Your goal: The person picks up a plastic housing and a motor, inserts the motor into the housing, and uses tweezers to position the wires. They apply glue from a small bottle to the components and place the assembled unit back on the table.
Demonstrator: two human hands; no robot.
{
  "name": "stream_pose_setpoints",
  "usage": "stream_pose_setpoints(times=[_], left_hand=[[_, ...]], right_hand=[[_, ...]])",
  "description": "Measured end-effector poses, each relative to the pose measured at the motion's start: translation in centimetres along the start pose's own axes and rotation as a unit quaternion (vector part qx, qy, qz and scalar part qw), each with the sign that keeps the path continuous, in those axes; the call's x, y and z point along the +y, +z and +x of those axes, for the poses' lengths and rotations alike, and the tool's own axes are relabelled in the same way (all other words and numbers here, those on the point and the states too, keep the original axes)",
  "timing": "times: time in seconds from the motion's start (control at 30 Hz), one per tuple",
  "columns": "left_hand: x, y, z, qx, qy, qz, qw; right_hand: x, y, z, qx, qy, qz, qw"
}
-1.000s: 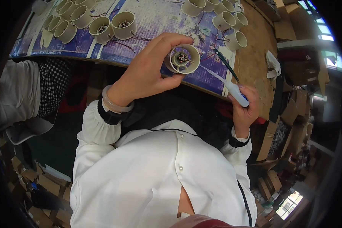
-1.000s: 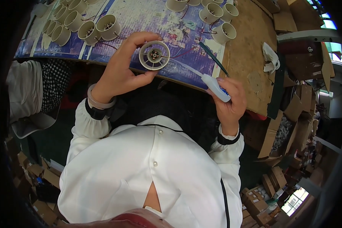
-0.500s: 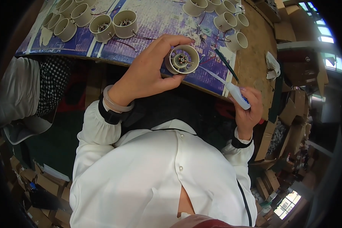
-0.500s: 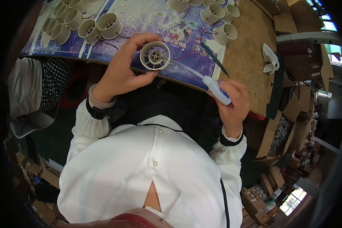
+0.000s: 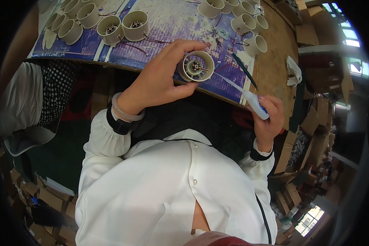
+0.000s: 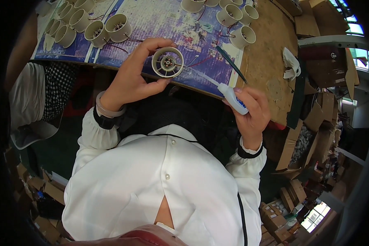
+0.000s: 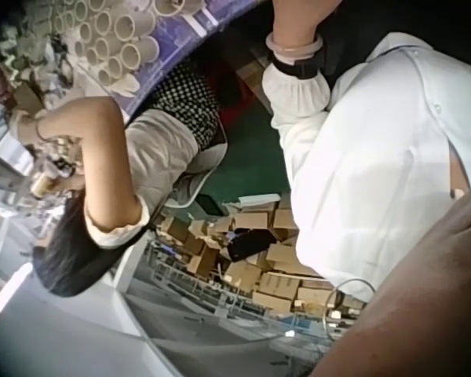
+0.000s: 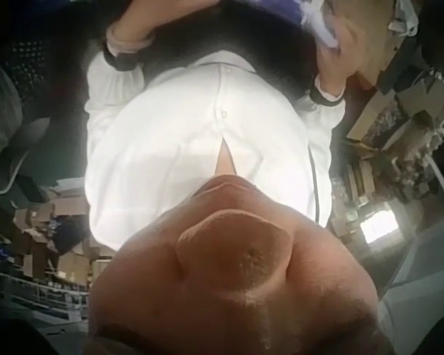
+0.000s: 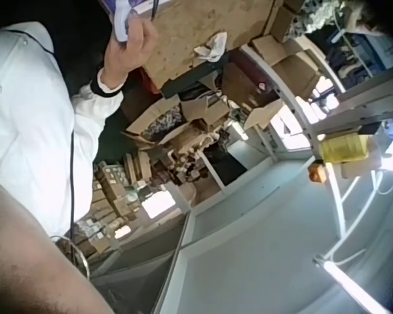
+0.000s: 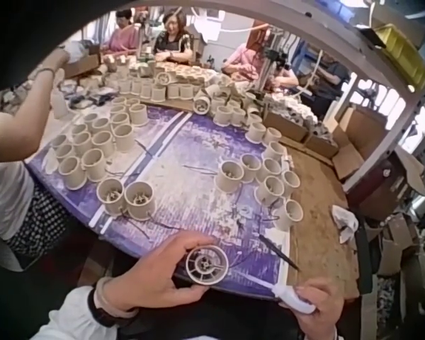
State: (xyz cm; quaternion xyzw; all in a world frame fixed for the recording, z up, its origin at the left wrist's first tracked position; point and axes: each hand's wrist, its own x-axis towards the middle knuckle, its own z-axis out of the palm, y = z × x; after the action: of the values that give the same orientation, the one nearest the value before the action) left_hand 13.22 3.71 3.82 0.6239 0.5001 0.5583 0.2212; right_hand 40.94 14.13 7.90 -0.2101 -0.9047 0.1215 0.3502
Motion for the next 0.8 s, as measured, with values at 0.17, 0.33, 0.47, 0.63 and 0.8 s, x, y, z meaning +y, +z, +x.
stream_pose_setpoints(times=[0.17, 0.33, 0.47, 0.63, 0.8], left_hand=[[-0.09, 0.02, -0.03, -0.003, 0.001, 0.001, 1.0], [-0.03, 0.05, -0.12, -0.006, -0.006, -0.005, 1.0], [-0.07, 0.08, -0.28, -0.007, -0.01, -0.001, 1.0], [-0.14, 0.36, -0.42, -0.006, -0.024, -0.014, 1.0], [-0.38, 0.54, -0.54, -0.004, -0.029, -0.02, 0.999]], right_hand=[[0.02, -0.01, -0.17, -0.011, 0.006, 0.012, 1.0], [-0.1, -0.25, -0.21, -0.013, 0.002, 0.005, 1.0], [-0.22, -0.36, -0.18, -0.018, -0.001, 0.002, 1.0], [-0.07, -0.45, -0.07, -0.024, -0.004, 0.002, 1.0], [0.23, -0.27, -0.22, -0.03, -0.002, 0.004, 1.0]])
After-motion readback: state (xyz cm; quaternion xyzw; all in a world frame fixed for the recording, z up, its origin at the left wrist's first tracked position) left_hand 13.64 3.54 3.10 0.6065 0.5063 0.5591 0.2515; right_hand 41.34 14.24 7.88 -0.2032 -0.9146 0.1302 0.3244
